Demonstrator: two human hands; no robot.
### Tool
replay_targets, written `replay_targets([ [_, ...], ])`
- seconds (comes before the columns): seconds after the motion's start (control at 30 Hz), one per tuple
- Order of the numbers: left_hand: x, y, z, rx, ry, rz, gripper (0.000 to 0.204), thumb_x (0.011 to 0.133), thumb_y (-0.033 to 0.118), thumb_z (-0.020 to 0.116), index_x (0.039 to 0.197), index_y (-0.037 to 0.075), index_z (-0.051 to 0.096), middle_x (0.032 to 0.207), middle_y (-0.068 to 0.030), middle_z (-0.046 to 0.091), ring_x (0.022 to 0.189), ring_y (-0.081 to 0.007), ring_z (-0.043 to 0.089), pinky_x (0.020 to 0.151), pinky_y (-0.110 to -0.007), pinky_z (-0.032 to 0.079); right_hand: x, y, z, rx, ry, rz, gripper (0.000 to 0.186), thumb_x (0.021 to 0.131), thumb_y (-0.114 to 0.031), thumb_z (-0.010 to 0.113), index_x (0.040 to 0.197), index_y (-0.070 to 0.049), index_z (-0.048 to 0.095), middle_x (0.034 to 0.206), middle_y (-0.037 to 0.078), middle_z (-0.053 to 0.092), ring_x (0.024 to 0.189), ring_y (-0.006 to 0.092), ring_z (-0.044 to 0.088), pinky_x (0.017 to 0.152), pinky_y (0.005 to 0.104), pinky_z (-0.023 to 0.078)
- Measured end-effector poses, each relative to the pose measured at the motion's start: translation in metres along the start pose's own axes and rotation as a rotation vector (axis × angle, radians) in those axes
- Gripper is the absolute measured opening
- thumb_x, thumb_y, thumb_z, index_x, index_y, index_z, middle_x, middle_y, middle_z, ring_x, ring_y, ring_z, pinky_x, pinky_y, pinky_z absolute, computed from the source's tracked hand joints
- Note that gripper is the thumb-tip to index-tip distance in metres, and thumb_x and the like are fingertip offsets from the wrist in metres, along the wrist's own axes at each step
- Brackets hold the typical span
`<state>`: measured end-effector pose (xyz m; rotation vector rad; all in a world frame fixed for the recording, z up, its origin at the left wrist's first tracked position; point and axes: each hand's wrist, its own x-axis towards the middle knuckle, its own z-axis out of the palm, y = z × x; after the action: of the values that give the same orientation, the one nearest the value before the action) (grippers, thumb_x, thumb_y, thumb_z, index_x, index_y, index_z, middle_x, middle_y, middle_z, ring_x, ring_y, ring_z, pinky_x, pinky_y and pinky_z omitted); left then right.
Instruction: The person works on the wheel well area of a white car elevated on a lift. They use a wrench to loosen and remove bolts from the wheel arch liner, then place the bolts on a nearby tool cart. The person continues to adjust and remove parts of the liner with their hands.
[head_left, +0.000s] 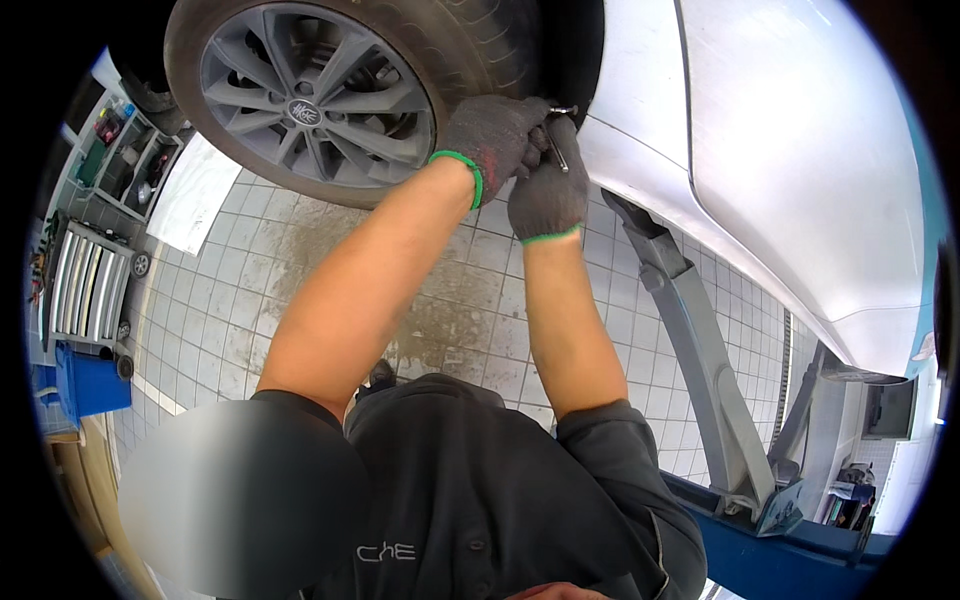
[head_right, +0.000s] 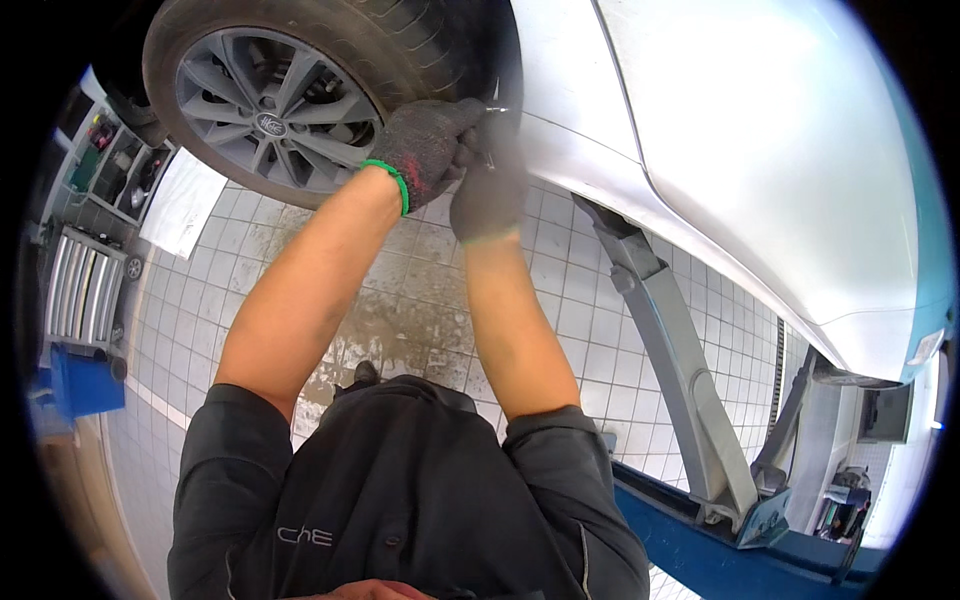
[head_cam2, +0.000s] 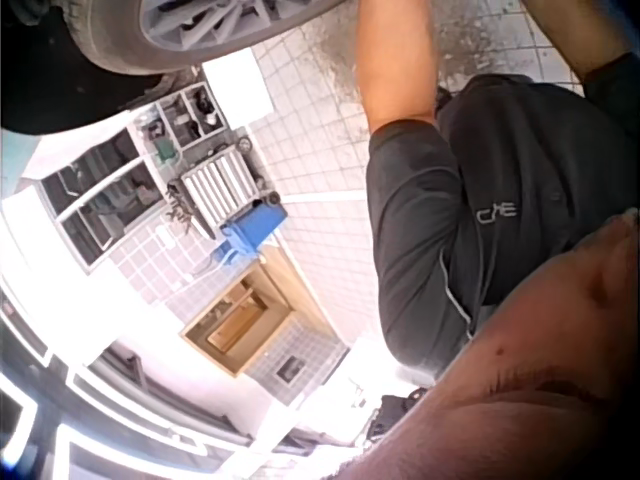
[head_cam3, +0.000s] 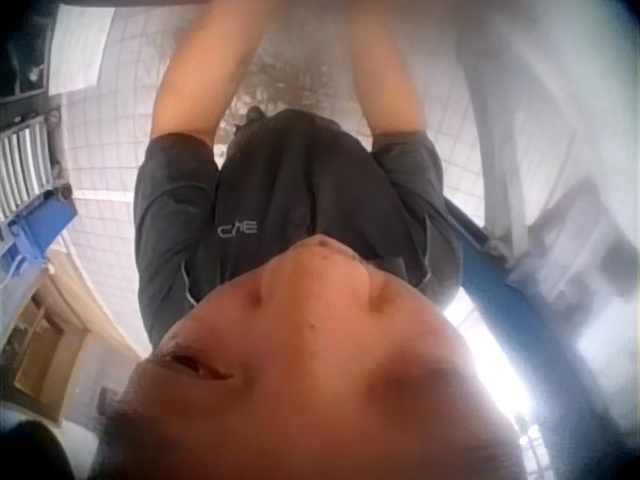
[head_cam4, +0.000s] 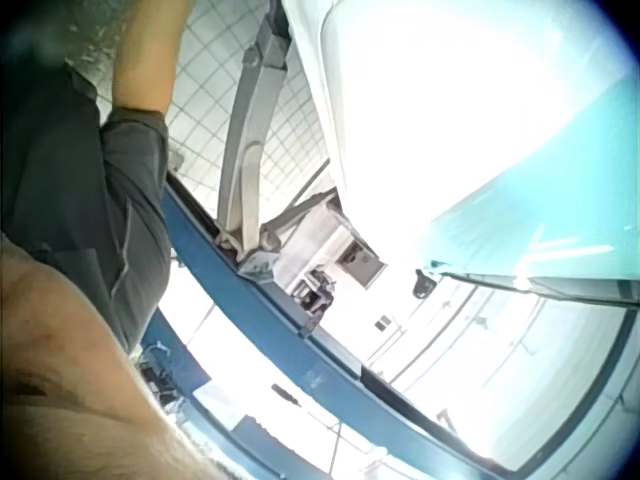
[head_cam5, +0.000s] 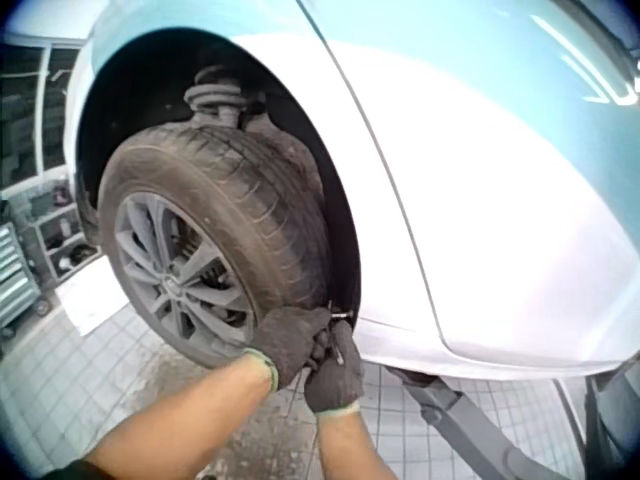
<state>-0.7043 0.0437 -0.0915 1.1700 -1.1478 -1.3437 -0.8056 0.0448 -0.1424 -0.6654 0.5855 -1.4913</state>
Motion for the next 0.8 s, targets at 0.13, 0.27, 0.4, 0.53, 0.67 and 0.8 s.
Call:
replay_targets([
  [0.13, 0.025, -0.036, -0.017, 1.060, 0.120, 0.648, 0.018, 0.093, 0.016, 0.063, 0.107, 0.008, 0.069, 0.095, -0.0105, 0.071, 0.085, -0.0267, 0.071, 0.069, -0.042, 0.057, -0.040, -0.010, -0.016, -0.860, -0.188, -0.341, 0.039, 0.101, -0.010, 0.064, 0.138, 0.000, 0.058, 0.120, 0.010, 0.069, 0.106, 0.0198, 0.069, 0.085, 0.0321, 0.055],
  [0.27, 0.029, -0.062, -0.006, 1.111, 0.316, 0.876, 0.025, 0.102, 0.023, 0.053, 0.108, 0.010, 0.073, 0.106, -0.0136, 0.073, 0.096, -0.0361, 0.072, 0.080, -0.051, 0.056, -0.046, -0.022, -0.073, -0.800, -0.193, -0.091, 0.037, 0.104, -0.013, 0.060, 0.138, 0.003, 0.056, 0.116, 0.017, 0.068, 0.109, 0.0299, 0.067, 0.094, 0.0428, 0.054],
  [0.4, 0.026, -0.058, 0.003, 1.164, 0.518, 1.003, 0.018, 0.100, 0.022, 0.059, 0.107, 0.011, 0.070, 0.101, -0.0126, 0.072, 0.088, -0.0332, 0.074, 0.072, -0.046, 0.058, -0.053, -0.017, -0.112, -0.471, -0.018, 0.034, 0.038, 0.106, -0.028, 0.056, 0.127, 0.003, 0.058, 0.108, 0.016, 0.067, 0.099, 0.0294, 0.065, 0.090, 0.0431, 0.053],
  [0.53, 0.029, -0.047, -0.005, 1.065, 0.438, 1.027, 0.018, 0.100, 0.022, 0.059, 0.112, 0.012, 0.067, 0.091, -0.0131, 0.074, 0.078, -0.0324, 0.074, 0.063, -0.044, 0.058, -0.065, -0.020, -0.137, -0.704, -0.065, 0.024, 0.037, 0.104, -0.030, 0.058, 0.124, 0.000, 0.061, 0.104, 0.013, 0.067, 0.095, 0.0266, 0.064, 0.087, 0.0404, 0.052],
  [0.67, 0.022, -0.047, -0.012, 1.089, 0.410, 1.079, 0.018, 0.099, 0.022, 0.061, 0.113, 0.013, 0.066, 0.088, -0.0144, 0.074, 0.076, -0.0327, 0.074, 0.062, -0.045, 0.058, -0.067, -0.023, -0.137, -0.348, 0.059, 0.240, 0.037, 0.102, -0.034, 0.061, 0.122, -0.002, 0.062, 0.101, 0.010, 0.068, 0.095, 0.0256, 0.065, 0.086, 0.0408, 0.052],
  [0.8, 0.017, -0.042, -0.007, 1.110, 0.341, 0.911, 0.017, 0.099, 0.023, 0.061, 0.112, 0.013, 0.067, 0.087, -0.0127, 0.075, 0.078, -0.0312, 0.074, 0.063, -0.044, 0.058, -0.066, -0.030, -0.146, -0.332, -0.001, 0.206, 0.044, 0.103, -0.032, 0.058, 0.129, 0.003, 0.066, 0.108, 0.014, 0.073, 0.097, 0.0276, 0.070, 0.089, 0.0411, 0.057],
])
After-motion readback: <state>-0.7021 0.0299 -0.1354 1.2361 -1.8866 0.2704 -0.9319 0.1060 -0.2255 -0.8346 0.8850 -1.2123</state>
